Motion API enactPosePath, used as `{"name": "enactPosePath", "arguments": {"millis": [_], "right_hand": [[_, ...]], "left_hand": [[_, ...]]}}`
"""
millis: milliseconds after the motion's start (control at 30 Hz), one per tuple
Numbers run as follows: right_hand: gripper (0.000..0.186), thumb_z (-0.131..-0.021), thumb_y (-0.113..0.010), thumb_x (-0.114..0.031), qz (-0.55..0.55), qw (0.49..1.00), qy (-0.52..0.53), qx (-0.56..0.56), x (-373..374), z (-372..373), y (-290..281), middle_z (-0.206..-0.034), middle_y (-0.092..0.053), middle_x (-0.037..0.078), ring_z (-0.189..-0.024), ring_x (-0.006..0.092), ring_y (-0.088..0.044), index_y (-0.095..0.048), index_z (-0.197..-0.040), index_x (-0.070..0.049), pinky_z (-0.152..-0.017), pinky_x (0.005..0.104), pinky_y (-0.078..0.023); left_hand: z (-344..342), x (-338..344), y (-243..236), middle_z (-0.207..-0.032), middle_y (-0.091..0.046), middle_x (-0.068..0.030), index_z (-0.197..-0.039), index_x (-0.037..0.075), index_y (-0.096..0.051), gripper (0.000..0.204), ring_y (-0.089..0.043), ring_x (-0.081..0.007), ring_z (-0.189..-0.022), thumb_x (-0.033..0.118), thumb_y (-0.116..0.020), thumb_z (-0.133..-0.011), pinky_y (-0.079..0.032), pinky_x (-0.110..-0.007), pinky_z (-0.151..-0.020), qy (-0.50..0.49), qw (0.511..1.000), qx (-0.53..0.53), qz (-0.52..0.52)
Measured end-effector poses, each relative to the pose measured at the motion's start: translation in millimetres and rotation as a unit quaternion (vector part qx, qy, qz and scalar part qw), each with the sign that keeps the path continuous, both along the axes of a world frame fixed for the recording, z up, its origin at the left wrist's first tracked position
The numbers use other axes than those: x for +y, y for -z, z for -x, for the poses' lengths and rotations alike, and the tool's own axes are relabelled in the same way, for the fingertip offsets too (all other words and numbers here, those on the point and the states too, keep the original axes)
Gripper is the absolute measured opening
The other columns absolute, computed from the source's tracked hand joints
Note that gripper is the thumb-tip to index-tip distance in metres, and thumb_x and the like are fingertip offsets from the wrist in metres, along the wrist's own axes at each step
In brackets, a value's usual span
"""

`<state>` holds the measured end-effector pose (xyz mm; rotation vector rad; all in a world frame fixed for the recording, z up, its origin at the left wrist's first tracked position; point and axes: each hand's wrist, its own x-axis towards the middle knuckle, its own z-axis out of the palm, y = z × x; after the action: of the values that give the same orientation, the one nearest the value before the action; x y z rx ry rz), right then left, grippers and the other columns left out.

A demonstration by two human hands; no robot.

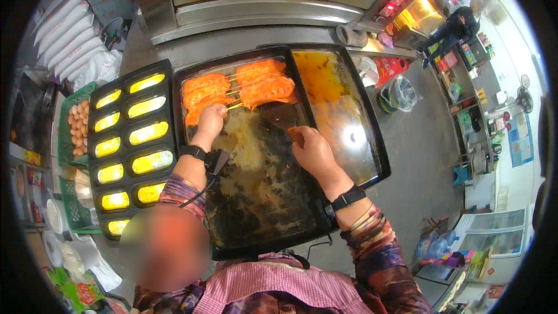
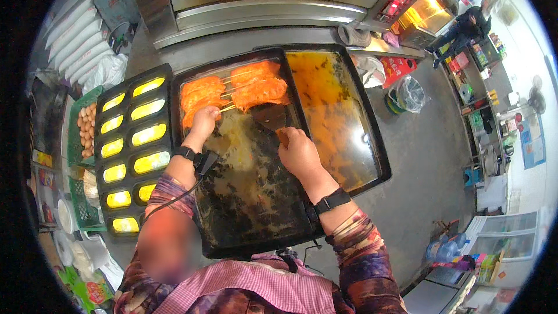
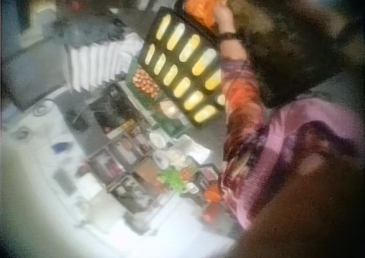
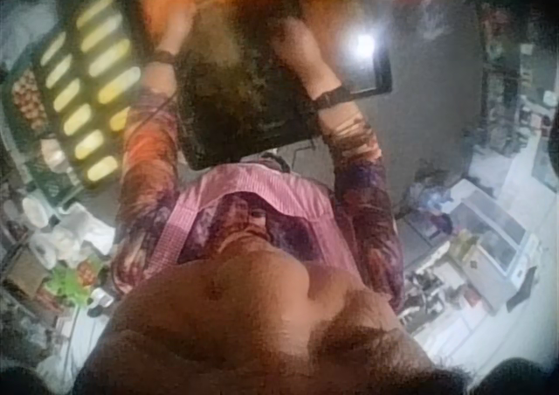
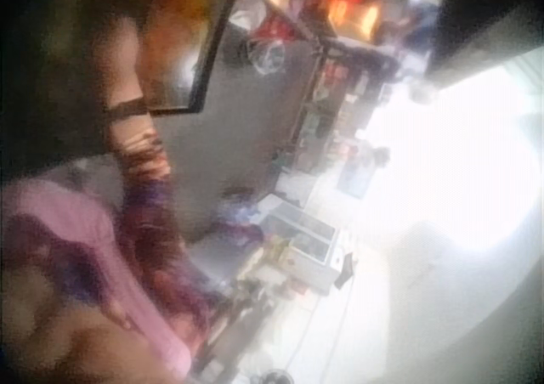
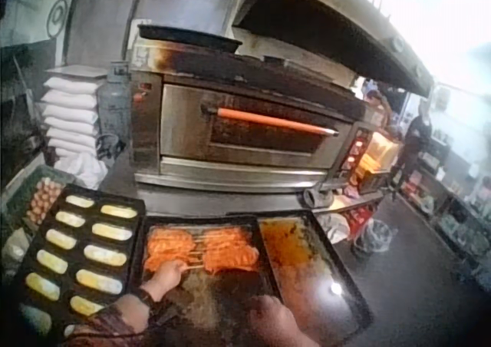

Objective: The person grills skewered orange food on a flat griddle, flips and moves the skewers with a spatula, then transfers them to a tray. The person also scrapes and wipes the griddle surface with a scraper and a paper towel.

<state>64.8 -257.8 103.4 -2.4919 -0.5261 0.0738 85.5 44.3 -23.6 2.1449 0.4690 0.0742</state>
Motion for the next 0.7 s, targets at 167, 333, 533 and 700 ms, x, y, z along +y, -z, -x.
{"name": "enactPosePath", "arguments": {"millis": [167,333,533,700], "right_hand": [[0.030,-0.079,-0.061,-0.011,0.002,0.998,0.061,0.007,19,-15,-6,-0.101,-0.063,0.022,-0.095,0.0364,-0.062,-0.061,-0.108,0.000,-0.083,0.0397,-0.050],[0.032,-0.080,-0.060,-0.013,0.024,0.995,0.076,0.058,31,-10,-4,-0.105,-0.062,0.022,-0.097,0.0363,-0.061,-0.060,-0.110,-0.002,-0.085,0.0412,-0.050],[0.033,-0.081,-0.060,-0.013,0.058,0.995,0.058,0.061,32,-6,1,-0.109,-0.059,0.021,-0.098,0.0377,-0.060,-0.057,-0.112,-0.003,-0.084,0.0425,-0.050],[0.031,-0.082,-0.059,-0.013,0.040,0.998,0.050,0.005,42,-8,7,-0.108,-0.056,0.021,-0.091,0.0388,-0.062,-0.053,-0.111,-0.003,-0.077,0.0439,-0.053]], "left_hand": [[-3,0,3,-0.098,-0.063,-0.0145,-0.095,0.001,-0.063,0.015,-0.059,-0.0265,-0.085,0.012,-0.054,-0.092,-0.046,-0.038,-0.077,-0.036,0.997,0.012,0.072],[0,-5,2,-0.090,-0.060,-0.0130,-0.090,0.002,-0.062,0.012,-0.058,-0.0255,-0.079,0.012,-0.055,-0.092,-0.046,-0.037,-0.074,-0.052,0.996,-0.033,0.059],[-1,-10,2,-0.087,-0.059,-0.0132,-0.089,0.002,-0.062,0.010,-0.059,-0.0268,-0.080,0.010,-0.056,-0.089,-0.046,-0.037,-0.075,-0.083,0.993,-0.063,0.062],[5,-13,-3,-0.086,-0.059,-0.0132,-0.089,0.000,-0.062,0.010,-0.060,-0.0269,-0.079,0.009,-0.056,-0.088,-0.046,-0.036,-0.075,-0.073,0.994,-0.073,-0.032]]}}
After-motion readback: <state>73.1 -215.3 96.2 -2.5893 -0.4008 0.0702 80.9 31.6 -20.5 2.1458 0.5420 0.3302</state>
